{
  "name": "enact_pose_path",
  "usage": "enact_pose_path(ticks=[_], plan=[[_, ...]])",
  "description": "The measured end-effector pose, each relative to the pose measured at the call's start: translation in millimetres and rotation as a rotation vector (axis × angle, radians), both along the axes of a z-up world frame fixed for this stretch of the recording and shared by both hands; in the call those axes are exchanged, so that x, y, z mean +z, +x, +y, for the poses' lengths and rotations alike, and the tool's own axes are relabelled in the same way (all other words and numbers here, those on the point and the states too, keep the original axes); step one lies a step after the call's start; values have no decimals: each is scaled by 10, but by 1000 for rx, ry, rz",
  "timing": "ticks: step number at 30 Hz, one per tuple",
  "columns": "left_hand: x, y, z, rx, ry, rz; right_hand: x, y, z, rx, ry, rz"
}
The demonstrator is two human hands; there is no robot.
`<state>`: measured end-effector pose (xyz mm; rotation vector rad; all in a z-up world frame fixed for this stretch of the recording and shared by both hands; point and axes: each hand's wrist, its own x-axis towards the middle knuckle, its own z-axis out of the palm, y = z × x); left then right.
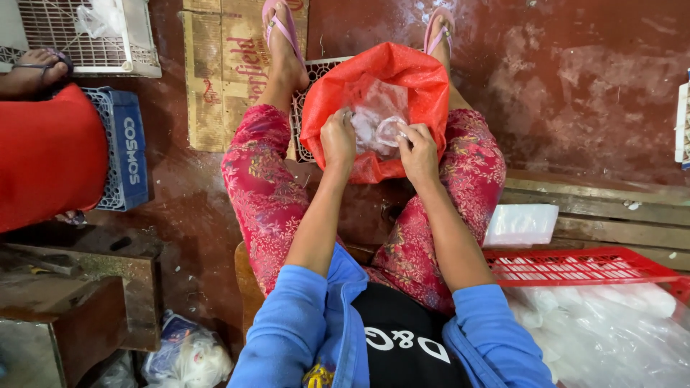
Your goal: Packaging white powder from a large red bag into small individual plastic bags using a scoop.
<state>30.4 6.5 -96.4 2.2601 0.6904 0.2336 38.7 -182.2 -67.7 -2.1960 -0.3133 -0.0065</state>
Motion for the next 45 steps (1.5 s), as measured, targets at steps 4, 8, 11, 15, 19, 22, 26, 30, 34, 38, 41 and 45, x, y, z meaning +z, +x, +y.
enact_pose_path(ticks=[4,8,11,15,19,22,26,30,34,38,41,45], plan=[[-174,135,-16,22,-73,179,24,26,-17,-11,19,23],[-185,218,-15,14,-96,239,9,24,-34,-20,15,25],[48,115,21,22,-123,148,13,-4,-54,-13,10,33],[126,54,73,24,-86,132,-26,-2,-57,-23,11,36],[148,50,60,0,-30,62,-13,8,-47,-17,16,46],[-309,46,15,-3,-38,80,1,7,-53,-21,17,52],[-389,93,-65,7,-105,185,29,18,-71,-43,34,51],[-278,107,-14,40,-128,193,-36,10,-87,-45,19,31],[128,16,80,70,-169,200,-44,-34,-72,-38,27,33],[223,-25,139,142,-181,212,-7,-36,-73,-38,58,56],[365,-150,141,162,-196,24,-30,-42,-93,-27,47,51],[587,-234,341,153,-600,-94,-27,-82,-89,-30,43,56]])
